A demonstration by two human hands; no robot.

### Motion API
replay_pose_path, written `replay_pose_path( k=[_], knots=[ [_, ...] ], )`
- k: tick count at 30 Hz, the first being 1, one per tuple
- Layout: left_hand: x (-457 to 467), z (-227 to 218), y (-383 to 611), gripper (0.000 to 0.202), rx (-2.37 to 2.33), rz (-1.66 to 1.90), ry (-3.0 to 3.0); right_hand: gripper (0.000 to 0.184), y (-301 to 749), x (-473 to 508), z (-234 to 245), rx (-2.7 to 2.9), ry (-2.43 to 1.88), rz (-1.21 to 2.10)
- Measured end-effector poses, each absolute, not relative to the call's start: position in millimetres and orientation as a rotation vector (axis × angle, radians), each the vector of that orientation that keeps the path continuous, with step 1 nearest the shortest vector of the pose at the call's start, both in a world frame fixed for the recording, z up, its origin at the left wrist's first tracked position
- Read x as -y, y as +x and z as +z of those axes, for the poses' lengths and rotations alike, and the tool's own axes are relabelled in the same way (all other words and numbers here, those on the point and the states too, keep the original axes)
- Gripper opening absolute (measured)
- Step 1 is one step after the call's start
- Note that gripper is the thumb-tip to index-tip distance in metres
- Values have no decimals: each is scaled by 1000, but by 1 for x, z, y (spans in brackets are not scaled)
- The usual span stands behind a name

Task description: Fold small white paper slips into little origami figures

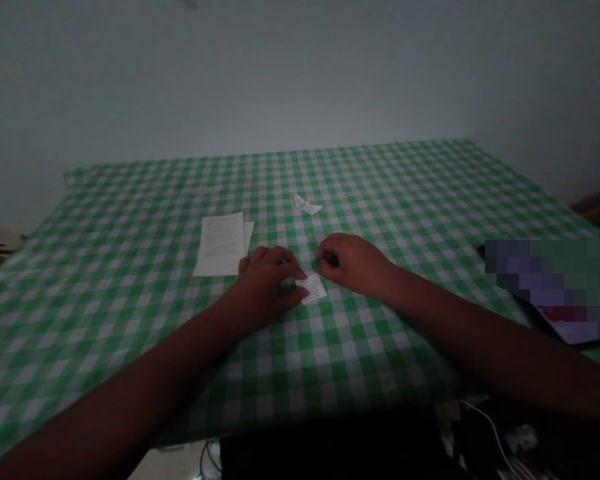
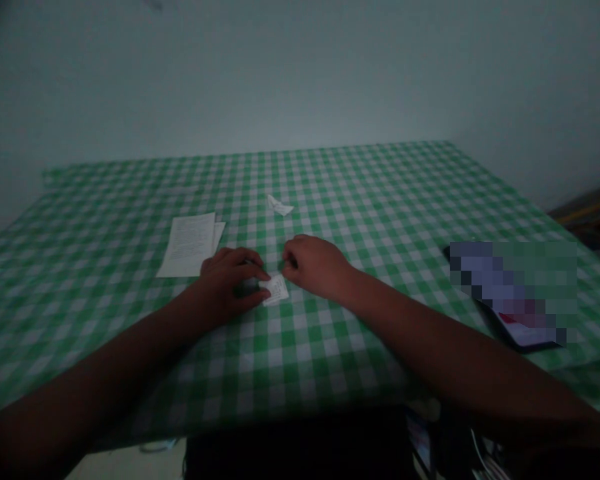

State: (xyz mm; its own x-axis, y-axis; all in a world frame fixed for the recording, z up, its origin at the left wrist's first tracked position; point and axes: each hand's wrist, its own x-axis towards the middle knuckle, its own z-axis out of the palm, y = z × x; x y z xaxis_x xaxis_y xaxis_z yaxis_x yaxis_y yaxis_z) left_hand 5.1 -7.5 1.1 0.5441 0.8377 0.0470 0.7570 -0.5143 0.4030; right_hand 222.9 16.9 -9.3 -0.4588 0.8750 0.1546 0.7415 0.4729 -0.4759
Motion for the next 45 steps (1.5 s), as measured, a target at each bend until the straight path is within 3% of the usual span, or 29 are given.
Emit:
replay_pose_path(
  k=[14, 27, 35, 45],
  knots=[
    [6, 1, -2, 28, -937, 453, 2644, 5, 225, -11, -4, 2344, -1360, 523],
    [8, 3, 1, 49, -804, 224, 2703, 6, 223, -7, -4, 2341, -1363, 436],
    [3, 0, -4, 39, -813, 390, 2583, 10, 223, -6, 0, 2316, -1229, 587],
    [1, 6, -4, 15, -811, 682, 2483, 10, 223, -8, -1, 2308, -1244, 547]
  ],
)
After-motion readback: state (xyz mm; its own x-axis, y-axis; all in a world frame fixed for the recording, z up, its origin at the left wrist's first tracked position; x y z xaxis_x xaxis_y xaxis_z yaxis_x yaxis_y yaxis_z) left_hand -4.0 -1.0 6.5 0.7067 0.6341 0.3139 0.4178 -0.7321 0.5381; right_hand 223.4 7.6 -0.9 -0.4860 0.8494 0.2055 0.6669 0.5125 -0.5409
